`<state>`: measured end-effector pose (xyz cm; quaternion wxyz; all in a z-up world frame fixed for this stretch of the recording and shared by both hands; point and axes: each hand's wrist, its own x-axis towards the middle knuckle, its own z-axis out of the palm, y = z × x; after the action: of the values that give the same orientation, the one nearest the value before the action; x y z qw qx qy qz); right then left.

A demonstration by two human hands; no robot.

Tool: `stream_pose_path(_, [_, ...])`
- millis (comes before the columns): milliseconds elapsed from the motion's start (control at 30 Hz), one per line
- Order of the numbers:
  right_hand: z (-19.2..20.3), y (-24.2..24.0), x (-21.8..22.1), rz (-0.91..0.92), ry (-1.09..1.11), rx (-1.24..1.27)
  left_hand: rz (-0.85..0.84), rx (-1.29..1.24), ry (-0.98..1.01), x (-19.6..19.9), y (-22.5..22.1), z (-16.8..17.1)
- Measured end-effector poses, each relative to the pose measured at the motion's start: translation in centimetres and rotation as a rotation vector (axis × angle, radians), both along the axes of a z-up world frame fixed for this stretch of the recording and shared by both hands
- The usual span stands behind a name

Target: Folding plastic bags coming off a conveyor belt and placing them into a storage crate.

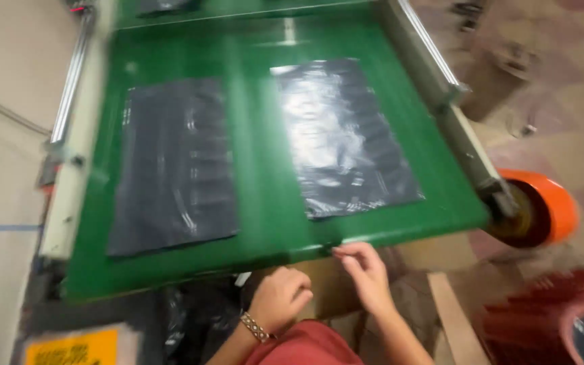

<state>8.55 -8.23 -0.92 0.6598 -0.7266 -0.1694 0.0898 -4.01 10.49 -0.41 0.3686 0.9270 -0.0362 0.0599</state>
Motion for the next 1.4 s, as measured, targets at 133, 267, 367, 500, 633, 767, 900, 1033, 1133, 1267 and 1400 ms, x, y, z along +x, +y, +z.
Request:
stream_pose_path(133, [-3.9,13.3,-0.3,0.387,0.221,0.340,0.407,0.310,-0.139,-2.6,9.1,-2.6])
stream_pose_path(267, [-5.2,21.1,-0.8,0.458,0.453,0.274,0.573,0.502,-0.041,-3.8,16.4,-6.2])
stream_pose_path(367, [-5.0,24.1,-1.2,0.395,0.505,0.236,0.571,0.577,0.091,-3.4,19.4,-7.1])
stream_pose_path(500, [-7.0,27.4,-0.9,0.364,0.543,0.312,0.527,0.489,0.082,-2.3,20.6,-8.0])
stream_pose_path(633, [-7.3,29.7,-0.5,0.333,0.539,0.433,0.577,0.509,0.006,-0.7,21.6,-10.6])
stream_pose_path(767, [-4.0,28.7,-0.3,0.394,-0.042,0.010,0.681,0.403,-0.024,0.8,23.6,-12.2])
stream_pose_path(900, [-4.9,29.7,1.7,0.364,-0.740,-0.405,0.670,0.338,-0.153,0.9,24.5,-10.3])
stream_pose_path(1033, [-5.2,32.0,3.5,0.511,-0.881,-0.311,0.543,0.286,-0.281,-0.4,25.9,-6.3])
stream_pose_path(1133, [-4.5,32.2,3.7,0.540,-0.888,-0.281,0.559,0.435,-0.144,-3.3,28.0,-6.9])
stream_pose_path(1267, [-2.9,31.0,3.9,0.563,-0.900,-0.225,0.716,0.619,-0.132,-8.5,32.4,-8.8])
stream_pose_path(1400, [-3.5,27.4,4.1,0.620,-0.805,-0.235,0.673,0.514,0.064,-13.1,34.0,-7.6])
